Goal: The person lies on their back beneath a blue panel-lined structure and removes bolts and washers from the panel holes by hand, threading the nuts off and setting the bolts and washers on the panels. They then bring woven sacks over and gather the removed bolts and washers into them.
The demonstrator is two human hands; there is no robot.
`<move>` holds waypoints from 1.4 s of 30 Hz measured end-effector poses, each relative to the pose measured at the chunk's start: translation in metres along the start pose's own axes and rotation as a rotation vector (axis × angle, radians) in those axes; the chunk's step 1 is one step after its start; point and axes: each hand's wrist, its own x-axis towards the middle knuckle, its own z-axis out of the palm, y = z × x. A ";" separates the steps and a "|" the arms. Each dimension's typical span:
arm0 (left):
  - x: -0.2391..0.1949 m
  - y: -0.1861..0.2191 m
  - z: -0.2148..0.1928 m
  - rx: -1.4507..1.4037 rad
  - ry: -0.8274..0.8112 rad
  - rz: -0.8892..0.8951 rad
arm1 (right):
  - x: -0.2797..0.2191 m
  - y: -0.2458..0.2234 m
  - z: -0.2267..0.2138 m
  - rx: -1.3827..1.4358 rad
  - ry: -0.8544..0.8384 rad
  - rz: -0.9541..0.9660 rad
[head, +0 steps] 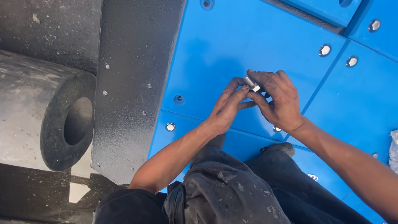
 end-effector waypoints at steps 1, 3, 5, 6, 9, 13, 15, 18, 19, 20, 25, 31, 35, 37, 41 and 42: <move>0.004 0.006 -0.010 0.197 0.041 0.047 | 0.008 0.005 0.009 -0.010 0.013 0.002; 0.014 0.026 -0.029 0.390 0.092 0.097 | 0.029 0.013 0.023 -0.017 0.018 -0.003; 0.025 0.050 -0.048 1.049 0.436 0.302 | 0.055 0.021 0.032 0.159 0.029 0.180; 0.036 0.055 -0.063 1.041 0.444 0.303 | 0.072 0.032 0.037 0.158 0.020 0.176; 0.068 0.071 -0.103 1.588 0.785 0.668 | 0.110 0.070 0.056 0.378 0.072 0.197; 0.113 0.099 -0.131 1.540 0.729 0.481 | 0.129 0.129 0.074 -0.011 0.218 -0.098; 0.128 0.103 -0.143 1.520 0.680 0.453 | 0.121 0.167 0.085 -0.224 0.270 -0.092; 0.139 0.095 -0.161 1.532 0.548 0.481 | 0.101 0.216 0.106 -0.132 0.438 0.057; 0.143 0.093 -0.166 1.539 0.555 0.507 | 0.106 0.215 0.106 -0.167 0.447 0.021; 0.147 0.090 -0.171 1.546 0.561 0.534 | 0.111 0.213 0.105 -0.203 0.455 -0.015; 0.142 0.096 -0.163 1.514 0.540 0.517 | 0.112 0.229 0.113 -0.187 0.438 0.005; 0.136 0.100 -0.158 1.531 0.581 0.511 | 0.120 0.216 0.108 -0.149 0.453 -0.016; 0.141 0.094 -0.167 1.567 0.606 0.538 | 0.123 0.215 0.109 -0.069 0.468 0.080; 0.145 0.091 -0.171 1.585 0.618 0.545 | 0.123 0.219 0.109 -0.074 0.466 0.057; 0.142 0.095 -0.162 1.560 0.626 0.579 | 0.118 0.232 0.114 -0.098 0.469 0.010; 0.139 0.093 -0.161 1.557 0.630 0.574 | 0.115 0.232 0.115 -0.097 0.462 0.010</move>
